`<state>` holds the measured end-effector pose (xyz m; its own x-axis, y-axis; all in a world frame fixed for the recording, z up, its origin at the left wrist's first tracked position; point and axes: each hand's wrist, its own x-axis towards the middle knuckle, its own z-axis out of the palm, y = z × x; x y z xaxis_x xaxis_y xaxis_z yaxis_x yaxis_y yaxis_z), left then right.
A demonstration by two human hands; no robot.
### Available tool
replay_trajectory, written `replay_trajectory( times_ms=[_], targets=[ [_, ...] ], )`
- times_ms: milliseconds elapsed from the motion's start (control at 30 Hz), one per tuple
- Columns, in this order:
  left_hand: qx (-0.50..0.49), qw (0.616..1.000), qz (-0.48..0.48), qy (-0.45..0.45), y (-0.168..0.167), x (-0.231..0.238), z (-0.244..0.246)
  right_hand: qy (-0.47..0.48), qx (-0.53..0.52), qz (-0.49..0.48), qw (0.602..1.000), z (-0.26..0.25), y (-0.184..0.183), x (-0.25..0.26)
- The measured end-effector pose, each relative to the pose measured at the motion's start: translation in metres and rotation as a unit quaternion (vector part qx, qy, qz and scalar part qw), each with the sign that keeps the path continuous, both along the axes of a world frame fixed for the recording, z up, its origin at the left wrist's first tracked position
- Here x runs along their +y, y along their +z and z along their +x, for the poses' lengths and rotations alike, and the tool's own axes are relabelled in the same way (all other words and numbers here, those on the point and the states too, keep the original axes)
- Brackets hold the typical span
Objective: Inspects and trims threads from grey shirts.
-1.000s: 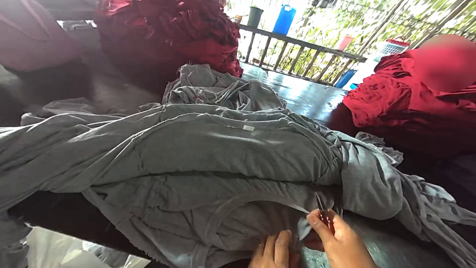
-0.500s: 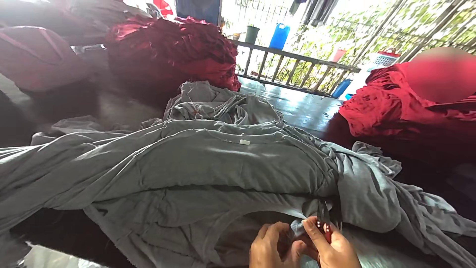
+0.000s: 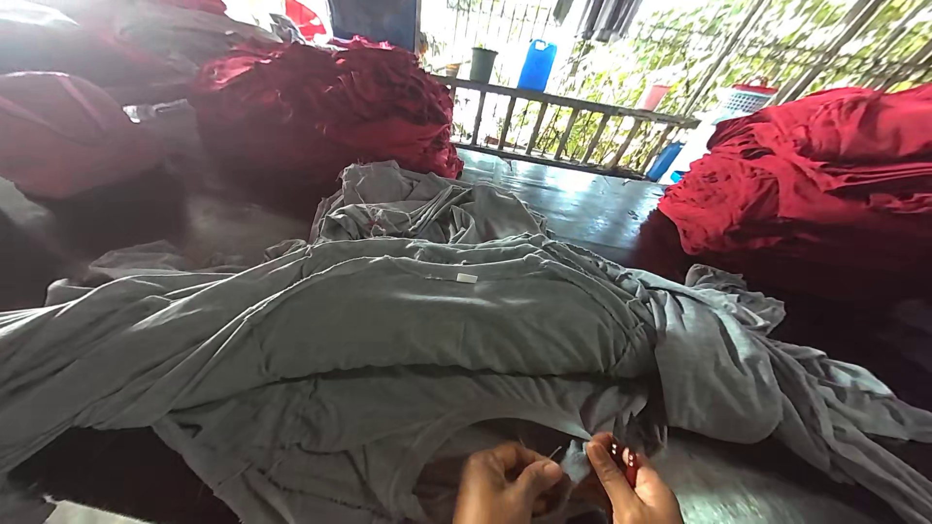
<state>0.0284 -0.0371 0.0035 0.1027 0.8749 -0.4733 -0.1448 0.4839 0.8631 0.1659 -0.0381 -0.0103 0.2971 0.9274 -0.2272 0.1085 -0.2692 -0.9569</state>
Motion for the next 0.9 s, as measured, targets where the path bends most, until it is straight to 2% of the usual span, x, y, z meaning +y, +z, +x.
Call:
replay_trajectory(
  times_ms=[133, 367, 633, 733, 833, 900],
  targets=[
    [0.019, 1.0, -0.01, 0.001, 0.003, 0.0, -0.002, 0.008, 0.041, 0.002, 0.999, 0.005, 0.0, 0.001],
    [0.111, 0.988, 0.016, -0.104, 0.012, 0.004, -0.002, -0.058, 0.188, -0.072, 0.978, 0.005, 0.009, 0.002],
    [0.197, 0.952, 0.128, -0.196, 0.016, 0.001, -0.003, -0.079, 0.216, -0.079, 0.97, 0.006, 0.003, 0.002],
    [0.242, 0.931, 0.174, -0.211, 0.013, -0.001, -0.001, -0.073, 0.173, -0.072, 0.98, 0.005, 0.001, 0.001],
    [0.269, 0.921, 0.215, -0.185, 0.005, -0.005, 0.004, -0.019, 0.001, -0.031, 0.999, 0.003, 0.0, -0.008],
    [0.261, 0.922, 0.233, -0.166, -0.001, -0.005, 0.005, 0.014, -0.094, -0.028, 0.995, -0.002, 0.006, -0.016]
  ],
)
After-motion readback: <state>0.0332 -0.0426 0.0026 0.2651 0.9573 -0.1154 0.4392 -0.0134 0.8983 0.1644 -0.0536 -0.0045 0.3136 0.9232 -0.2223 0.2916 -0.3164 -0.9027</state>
